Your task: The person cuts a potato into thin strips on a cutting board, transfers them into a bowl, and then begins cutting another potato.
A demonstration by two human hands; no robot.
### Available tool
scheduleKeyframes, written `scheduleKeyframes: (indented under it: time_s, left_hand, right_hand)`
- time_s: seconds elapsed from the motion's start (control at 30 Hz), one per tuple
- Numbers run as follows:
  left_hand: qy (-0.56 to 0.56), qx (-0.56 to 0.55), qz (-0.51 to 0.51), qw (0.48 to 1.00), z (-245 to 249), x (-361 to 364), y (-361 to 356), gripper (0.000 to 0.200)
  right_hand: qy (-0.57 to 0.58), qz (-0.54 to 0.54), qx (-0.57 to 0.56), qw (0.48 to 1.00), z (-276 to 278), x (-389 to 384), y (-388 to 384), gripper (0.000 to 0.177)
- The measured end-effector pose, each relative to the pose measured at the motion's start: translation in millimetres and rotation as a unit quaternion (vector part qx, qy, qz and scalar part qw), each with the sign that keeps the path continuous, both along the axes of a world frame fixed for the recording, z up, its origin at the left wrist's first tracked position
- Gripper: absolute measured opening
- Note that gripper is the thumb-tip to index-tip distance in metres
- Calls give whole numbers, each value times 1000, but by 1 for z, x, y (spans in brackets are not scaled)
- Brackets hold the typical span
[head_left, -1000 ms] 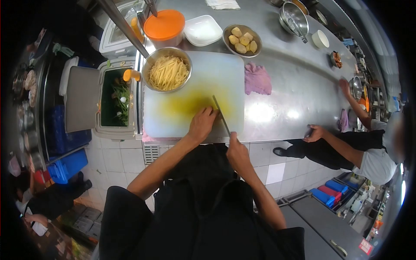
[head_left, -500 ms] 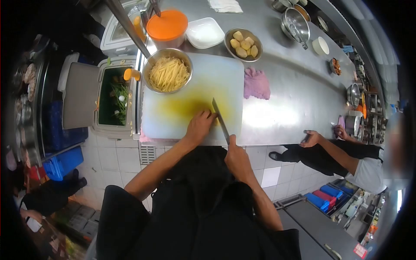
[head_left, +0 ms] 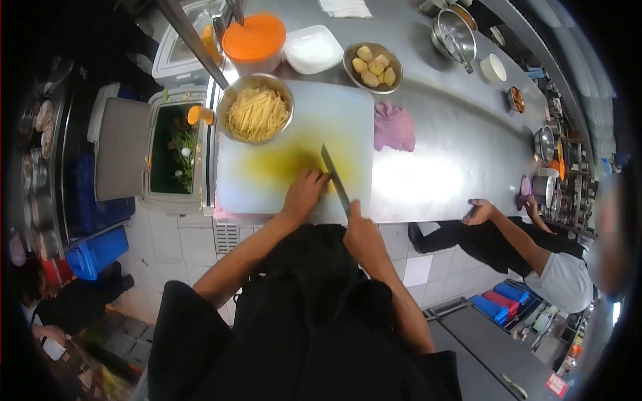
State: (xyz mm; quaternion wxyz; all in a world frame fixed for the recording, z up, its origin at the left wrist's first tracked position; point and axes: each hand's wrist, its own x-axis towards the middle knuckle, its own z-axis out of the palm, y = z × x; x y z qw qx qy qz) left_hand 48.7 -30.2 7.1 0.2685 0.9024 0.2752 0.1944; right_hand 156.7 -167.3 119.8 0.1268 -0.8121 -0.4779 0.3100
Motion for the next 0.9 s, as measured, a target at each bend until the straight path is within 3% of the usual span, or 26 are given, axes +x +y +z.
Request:
scheduleKeyframes:
  time_s: [0.1, 0.17, 0.2, 0.27, 0.37, 0.5, 0.57, 0.6, 0.67, 0.9]
  left_hand:
    - [-21, 11, 2, 1000, 1, -7, -8, 30]
    - [-14, 18, 0, 1000, 2, -4, -5, 30]
    - [-11, 17, -5, 1000, 0, -7, -7, 30]
    - [-6, 11, -5, 1000, -4, -5, -5, 31]
    - [-34, 10, -6, 999, 4, -4, -4, 31]
    - [-12, 12, -4, 1000, 1, -7, -12, 32]
    - [-12, 10, 7, 1000, 0, -4, -7, 32]
    - [-8, 8, 6, 1000, 1, -5, -9, 32]
    - [-15, 14, 10, 1000, 4, -3, -8, 31]
    - [-11, 10, 9, 1000, 6, -3, -7, 26]
  right_hand:
    - [-3, -13, 32, 999, -27, -8, -20, 43]
    - [-4, 12, 120, 993, -41, -3, -9, 41]
    - [-3, 6, 119, 993, -29, -6, -8, 41]
    - [11, -11, -7, 1000, 7, -4, 2, 31]
    - [15, -41, 36, 998, -35, -10, -17, 28]
    - [22, -26, 44, 998, -16, -8, -6, 31]
    - [40, -37, -35, 998, 11, -7, -3, 31]
    - [44, -38, -37, 998, -3, -7, -10, 31]
    - [-5, -9, 84, 996, -46, -4, -22, 30]
    - [5, 14, 9, 1000, -13, -2, -19, 33]
